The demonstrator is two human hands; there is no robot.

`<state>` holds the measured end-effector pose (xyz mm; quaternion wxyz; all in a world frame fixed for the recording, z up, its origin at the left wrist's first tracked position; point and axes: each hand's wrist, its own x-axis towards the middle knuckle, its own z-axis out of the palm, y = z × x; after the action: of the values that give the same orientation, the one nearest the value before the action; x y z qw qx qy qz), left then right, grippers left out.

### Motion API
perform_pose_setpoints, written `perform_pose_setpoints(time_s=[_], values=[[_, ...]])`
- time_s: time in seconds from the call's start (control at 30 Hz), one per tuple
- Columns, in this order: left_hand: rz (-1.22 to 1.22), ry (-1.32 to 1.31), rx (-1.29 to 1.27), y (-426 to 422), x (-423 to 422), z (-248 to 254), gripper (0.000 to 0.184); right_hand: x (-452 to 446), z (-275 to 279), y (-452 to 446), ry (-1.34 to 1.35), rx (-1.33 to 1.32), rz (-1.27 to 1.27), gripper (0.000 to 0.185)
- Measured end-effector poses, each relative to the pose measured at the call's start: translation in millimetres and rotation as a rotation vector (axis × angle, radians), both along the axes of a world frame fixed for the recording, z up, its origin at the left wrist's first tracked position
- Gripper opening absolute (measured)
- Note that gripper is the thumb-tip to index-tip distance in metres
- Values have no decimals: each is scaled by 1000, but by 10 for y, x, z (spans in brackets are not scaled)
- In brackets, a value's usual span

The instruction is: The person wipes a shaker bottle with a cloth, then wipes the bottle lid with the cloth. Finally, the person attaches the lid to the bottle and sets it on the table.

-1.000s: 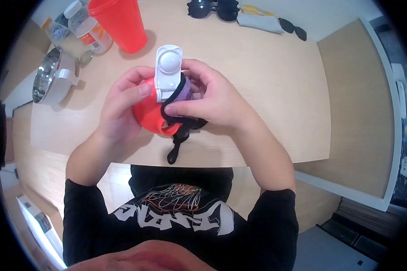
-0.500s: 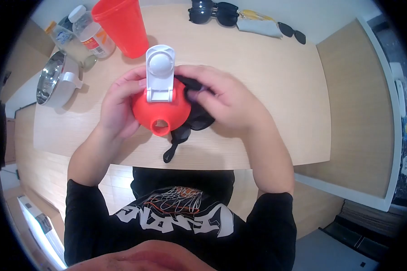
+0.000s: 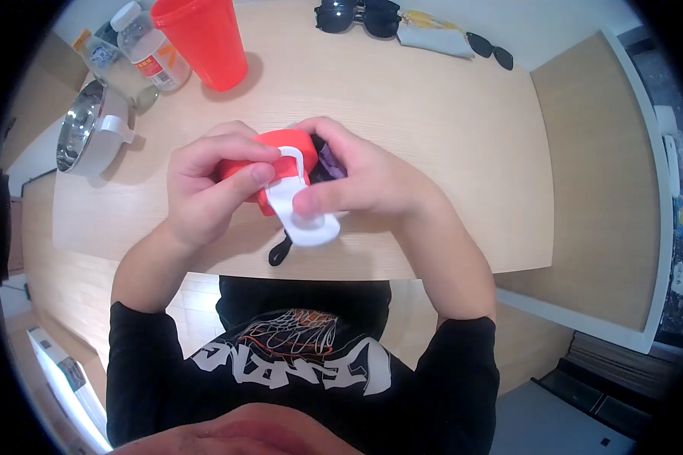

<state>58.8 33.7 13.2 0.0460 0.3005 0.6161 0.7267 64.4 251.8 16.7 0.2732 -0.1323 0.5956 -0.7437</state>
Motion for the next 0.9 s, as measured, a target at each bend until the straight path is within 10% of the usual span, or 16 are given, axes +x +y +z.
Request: perform_pose_setpoints(time_s=[0.33,0.6,0.9], values=[[-9,-316,116,-5,-48,19,13,120,-30,-158,511,643,-133,77],[-194,-400,439,-100,-194,-20,64,144,97,-210,272,182,-216,73],[-33,23,39,84,-8,-244,91,132,-196,-206,296,-60,-312,81]])
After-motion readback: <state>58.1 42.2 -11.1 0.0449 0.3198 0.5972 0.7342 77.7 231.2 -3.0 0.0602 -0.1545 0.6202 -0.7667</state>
